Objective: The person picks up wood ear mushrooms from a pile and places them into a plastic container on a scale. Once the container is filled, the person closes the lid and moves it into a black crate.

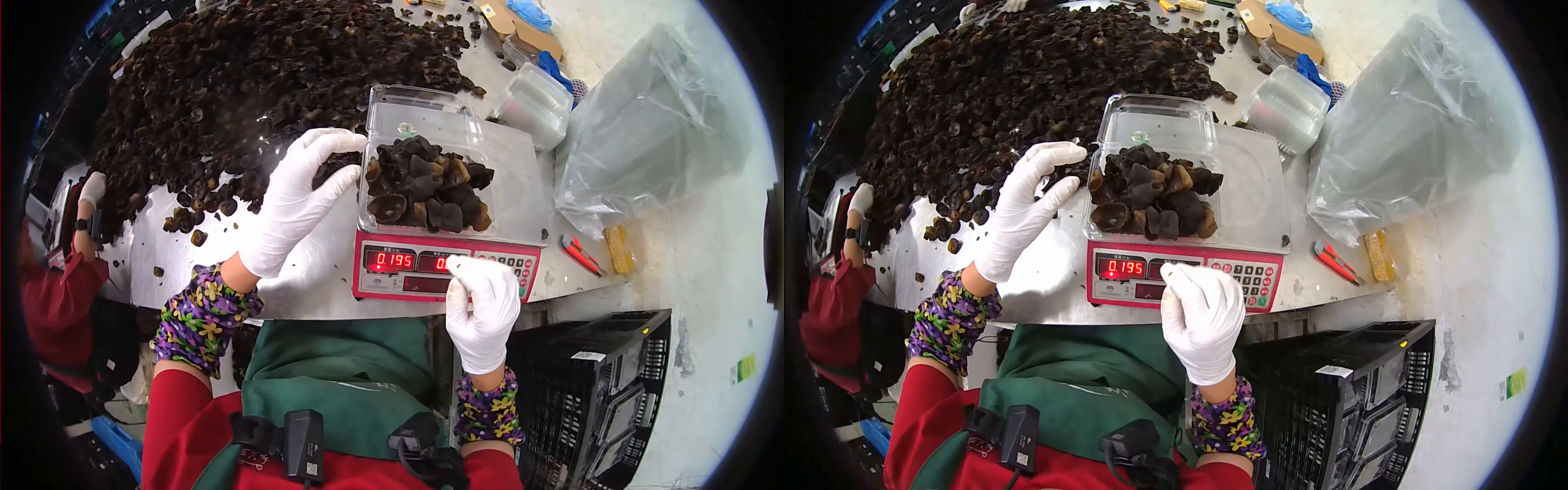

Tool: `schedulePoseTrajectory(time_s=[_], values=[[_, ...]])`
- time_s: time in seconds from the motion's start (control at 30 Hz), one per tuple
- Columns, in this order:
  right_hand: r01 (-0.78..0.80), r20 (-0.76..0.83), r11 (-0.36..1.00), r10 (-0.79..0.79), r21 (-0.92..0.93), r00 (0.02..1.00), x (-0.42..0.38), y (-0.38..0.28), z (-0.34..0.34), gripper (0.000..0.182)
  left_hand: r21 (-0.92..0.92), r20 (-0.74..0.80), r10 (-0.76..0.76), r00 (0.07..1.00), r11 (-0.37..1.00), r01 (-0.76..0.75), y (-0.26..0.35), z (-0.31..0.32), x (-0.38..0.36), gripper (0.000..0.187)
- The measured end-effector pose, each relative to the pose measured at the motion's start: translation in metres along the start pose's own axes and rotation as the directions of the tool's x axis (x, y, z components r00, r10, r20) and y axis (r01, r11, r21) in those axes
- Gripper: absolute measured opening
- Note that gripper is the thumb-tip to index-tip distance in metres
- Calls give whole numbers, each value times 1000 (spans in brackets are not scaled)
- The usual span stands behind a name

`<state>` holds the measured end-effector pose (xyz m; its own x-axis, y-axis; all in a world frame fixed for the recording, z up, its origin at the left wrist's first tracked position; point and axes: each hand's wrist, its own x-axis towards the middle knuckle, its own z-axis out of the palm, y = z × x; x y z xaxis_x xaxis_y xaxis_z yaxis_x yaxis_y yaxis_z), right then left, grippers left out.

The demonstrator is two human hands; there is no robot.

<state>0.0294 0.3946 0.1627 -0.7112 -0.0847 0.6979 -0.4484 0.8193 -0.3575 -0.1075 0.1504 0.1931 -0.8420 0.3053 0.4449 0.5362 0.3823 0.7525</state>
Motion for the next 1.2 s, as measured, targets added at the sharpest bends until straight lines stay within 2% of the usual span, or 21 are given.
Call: schedulePoseTrajectory(time_s=[0.07,0.23,0.3,0.4,0.47,0.53,0.6,0.67,0.7,0.73,0.8,0.83,0.93,1.0,1.07,1.2], values=[[71,-44,992,-76,-102,996,13,1,0,34,205,22,129,991,970,-131,-3,6,1,33],[60,131,964,-26,-261,991,34,16,17,30,326,90,235,968,911,-252,-13,19,6,30],[53,122,960,-20,-276,992,34,19,24,29,377,110,287,952,874,-307,-16,22,9,26],[20,75,963,1,-270,997,32,16,20,27,337,29,307,951,893,-298,-2,20,17,25],[11,2,971,-10,-239,1000,28,16,16,25,334,43,332,942,884,-327,6,22,28,28],[-10,-39,975,1,-224,999,22,14,14,25,237,137,335,932,903,-359,18,33,41,31],[-51,-58,975,39,-214,998,16,13,10,25,255,203,401,893,859,-444,25,52,50,34],[-62,-59,976,51,-208,997,12,12,4,26,279,297,393,870,836,-472,29,69,55,35],[-70,-60,976,59,-207,996,10,12,2,25,308,339,357,870,832,-462,27,76,58,30],[-78,-60,976,67,-203,996,7,12,-1,25,308,340,356,870,832,-461,23,78,62,30],[-91,-62,975,80,-201,995,2,13,-9,25,130,190,318,929,930,-345,17,79,70,22],[-101,-66,975,89,-196,994,0,14,-12,25,7,107,331,937,943,-334,18,77,72,17],[-139,-79,974,126,-177,989,-10,18,-16,24,-261,87,90,992,963,-64,15,60,71,16],[-136,-76,978,125,-160,989,-14,21,-15,24,-319,68,-102,992,940,119,10,43,71,18],[-163,-72,974,153,-158,986,-18,22,-12,23,-452,5,-158,987,881,143,-2,26,66,20],[-165,-59,976,158,-140,986,-22,22,-10,23,-402,-183,-300,936,892,207,-21,-14,44,23]])
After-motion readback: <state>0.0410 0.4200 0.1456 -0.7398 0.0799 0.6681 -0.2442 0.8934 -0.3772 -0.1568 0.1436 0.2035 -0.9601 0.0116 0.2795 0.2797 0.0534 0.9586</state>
